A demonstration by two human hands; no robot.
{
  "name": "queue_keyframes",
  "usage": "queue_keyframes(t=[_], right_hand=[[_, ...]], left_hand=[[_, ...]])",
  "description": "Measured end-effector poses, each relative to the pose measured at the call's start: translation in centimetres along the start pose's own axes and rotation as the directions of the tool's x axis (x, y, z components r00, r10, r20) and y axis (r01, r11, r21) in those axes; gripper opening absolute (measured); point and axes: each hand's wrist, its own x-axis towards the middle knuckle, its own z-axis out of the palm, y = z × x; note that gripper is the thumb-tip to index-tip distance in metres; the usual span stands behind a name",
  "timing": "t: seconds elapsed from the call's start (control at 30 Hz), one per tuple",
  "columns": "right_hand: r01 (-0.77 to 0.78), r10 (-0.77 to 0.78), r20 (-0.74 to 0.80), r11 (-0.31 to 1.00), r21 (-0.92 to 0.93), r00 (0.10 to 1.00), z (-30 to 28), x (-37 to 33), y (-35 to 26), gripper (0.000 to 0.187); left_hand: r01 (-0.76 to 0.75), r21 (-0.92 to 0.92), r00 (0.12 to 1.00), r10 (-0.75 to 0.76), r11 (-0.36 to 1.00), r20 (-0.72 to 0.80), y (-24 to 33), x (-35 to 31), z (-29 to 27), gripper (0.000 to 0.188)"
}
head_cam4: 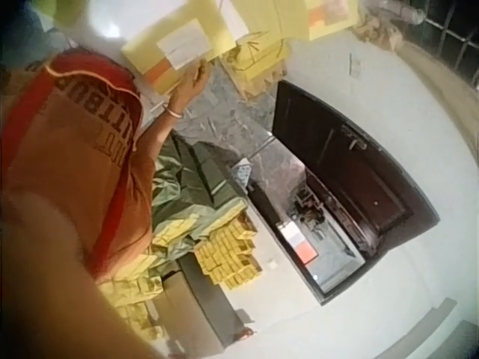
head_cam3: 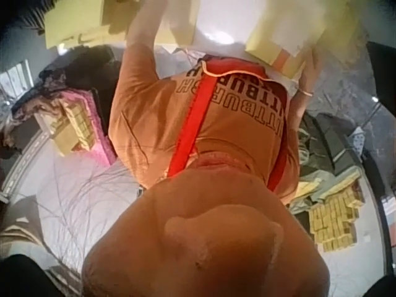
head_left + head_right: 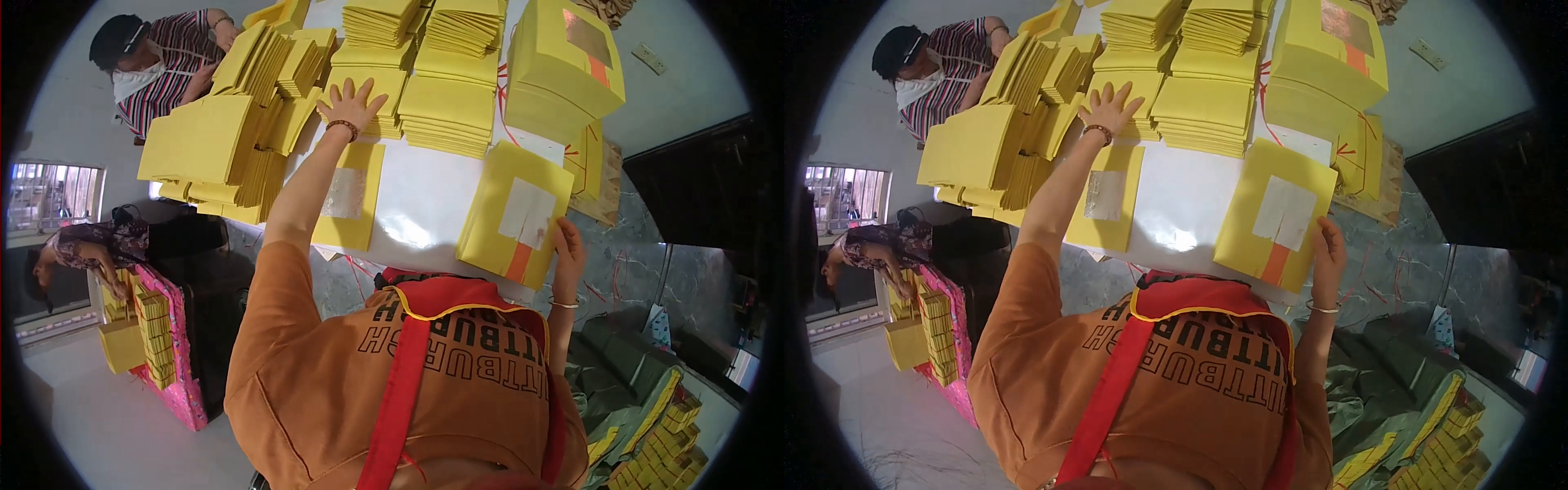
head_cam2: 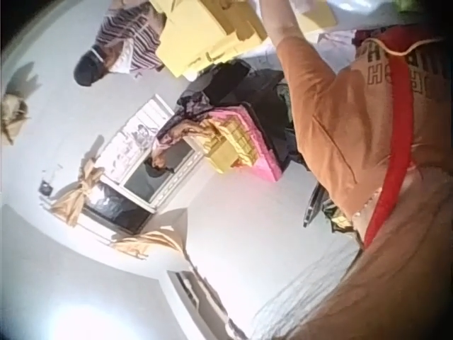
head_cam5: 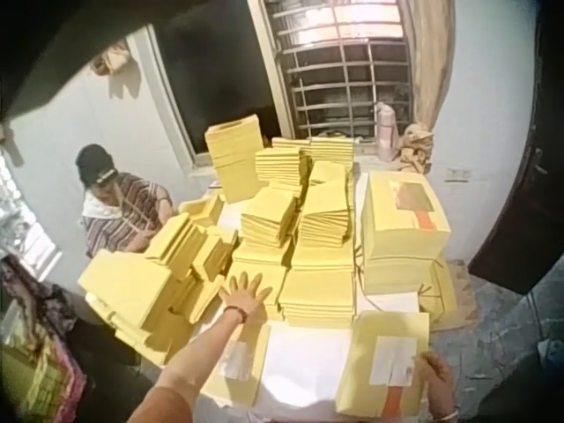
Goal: Folding and stacking yellow paper sheets with foil centers.
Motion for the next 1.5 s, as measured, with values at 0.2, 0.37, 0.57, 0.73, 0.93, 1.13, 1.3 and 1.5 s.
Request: queue_keyframes(t=[0.2, 0.37, 0.57, 0.73, 0.93, 1.13, 1.3, 1.5], right_hand=[[-0.079, 0.094, -0.12, 0.989, 0.123, 0.988, -1.1, 0.2, -0.6, 0.031], [-0.226, 0.272, -0.026, 0.847, 0.48, 0.962, -2.3, -0.1, 3.9, 0.043], [-0.248, 0.216, 0.125, 0.782, 0.572, 0.968, -0.2, 0.3, 4.9, 0.052], [-0.24, 0.2, 0.133, 0.787, 0.569, 0.971, 1.5, -1.4, 4.0, 0.054], [-0.257, 0.224, 0.133, 0.741, 0.62, 0.966, 1.9, -1.0, 5.3, 0.052], [-0.248, 0.175, 0.176, 0.72, 0.649, 0.969, 2.2, -1.9, 5.9, 0.051], [-0.258, 0.186, 0.179, 0.704, 0.662, 0.966, 2.4, -2.4, 5.4, 0.05], [-0.174, 0.084, 0.198, 0.85, 0.497, 0.977, 1.7, -1.5, 3.7, 0.05]], left_hand=[[-0.028, -0.043, 0.997, 0.025, 0.999, -0.074, 0.1, 0.4, -1.6, 0.064], [-0.37, -0.324, 0.806, 0.127, 0.871, -0.578, 3.7, -3.2, -3.2, 0.041], [-0.495, -0.744, 0.865, 0.332, 0.448, -0.376, 9.8, -15.1, 2.0, 0.051], [0.14, -0.989, 0.877, 0.459, 0.045, 0.145, 13.9, -20.0, 7.5, 0.07], [0.166, -0.986, 0.884, 0.443, 0.005, 0.151, 16.1, -20.8, 5.8, 0.068], [0.286, -0.951, 0.848, 0.494, -0.119, 0.193, 15.3, -21.6, 5.0, 0.066], [0.324, -0.935, 0.835, 0.508, -0.144, 0.212, 14.8, -21.6, 6.3, 0.067], [0.27, -0.945, 0.894, 0.413, -0.185, 0.175, 15.2, -22.2, 5.3, 0.066]])
